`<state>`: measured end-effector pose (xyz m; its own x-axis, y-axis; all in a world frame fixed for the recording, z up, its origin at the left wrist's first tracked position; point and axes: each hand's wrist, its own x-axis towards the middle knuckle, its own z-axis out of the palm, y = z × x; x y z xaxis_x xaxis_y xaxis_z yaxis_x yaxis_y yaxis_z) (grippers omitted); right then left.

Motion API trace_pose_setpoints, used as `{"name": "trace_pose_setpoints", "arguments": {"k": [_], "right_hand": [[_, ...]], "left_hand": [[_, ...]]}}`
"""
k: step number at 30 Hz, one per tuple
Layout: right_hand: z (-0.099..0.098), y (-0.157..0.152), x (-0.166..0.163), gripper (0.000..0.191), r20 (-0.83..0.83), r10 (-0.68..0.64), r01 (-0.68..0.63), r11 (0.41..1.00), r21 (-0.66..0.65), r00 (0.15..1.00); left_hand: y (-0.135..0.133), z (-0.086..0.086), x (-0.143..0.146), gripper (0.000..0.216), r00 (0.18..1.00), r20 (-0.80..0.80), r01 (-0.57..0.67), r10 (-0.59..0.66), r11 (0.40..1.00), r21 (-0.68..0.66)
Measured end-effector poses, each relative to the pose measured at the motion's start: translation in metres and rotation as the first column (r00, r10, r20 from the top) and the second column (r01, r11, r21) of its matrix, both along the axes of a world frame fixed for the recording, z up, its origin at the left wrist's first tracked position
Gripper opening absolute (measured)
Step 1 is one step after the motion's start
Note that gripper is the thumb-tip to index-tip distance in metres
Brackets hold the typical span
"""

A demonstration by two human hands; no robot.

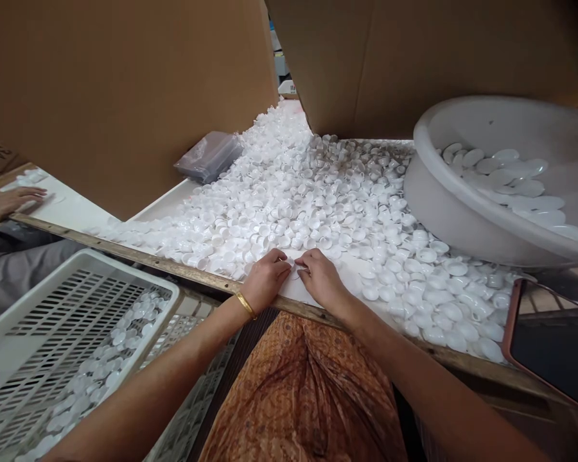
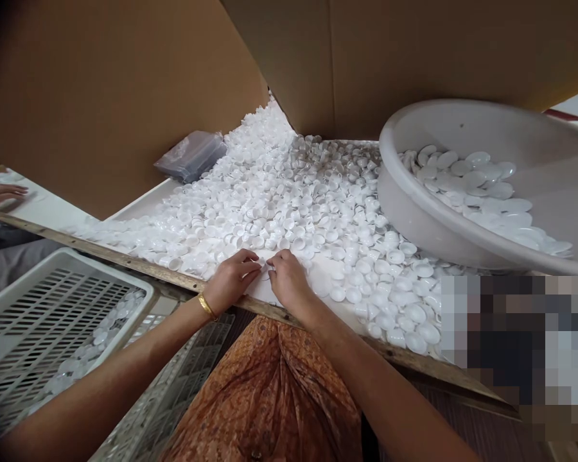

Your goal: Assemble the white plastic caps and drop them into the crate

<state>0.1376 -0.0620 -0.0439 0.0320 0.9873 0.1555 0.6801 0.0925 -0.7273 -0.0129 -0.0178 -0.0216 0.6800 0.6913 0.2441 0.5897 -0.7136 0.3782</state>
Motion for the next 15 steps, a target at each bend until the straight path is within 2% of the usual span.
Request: {"name": "trace_pose_setpoints", "arguments": {"k": [3,7,12,15], "right_hand": [[-0.002,-0.001,0.002,0.021,0.056,0.015,-0.016,1.0,0.004,0.998],[-0.006,0.001,0.004,0.022,0.061,0.02,-0.021,1.0,0.012,0.998],[-0.009,0.002,0.004,0.023,0.054,0.014,-0.015,1.0,0.014,0.998],[-0.009,0.002,0.005,0.024,0.034,0.025,-0.025,1.0,0.007,0.999]], "left_hand": [[0.0,0.003,0.001,0.024,0.995,-0.095,0.05,-0.042,0.995,0.085],[0.0,0.01,-0.001,0.027,0.99,-0.124,0.087,-0.067,0.982,0.166],[-0.006,0.012,-0.001,0.025,0.958,-0.231,0.202,-0.168,0.97,0.135],[-0.011,0.014,-0.002,0.025,0.974,-0.17,0.173,-0.15,0.977,0.126]]}}
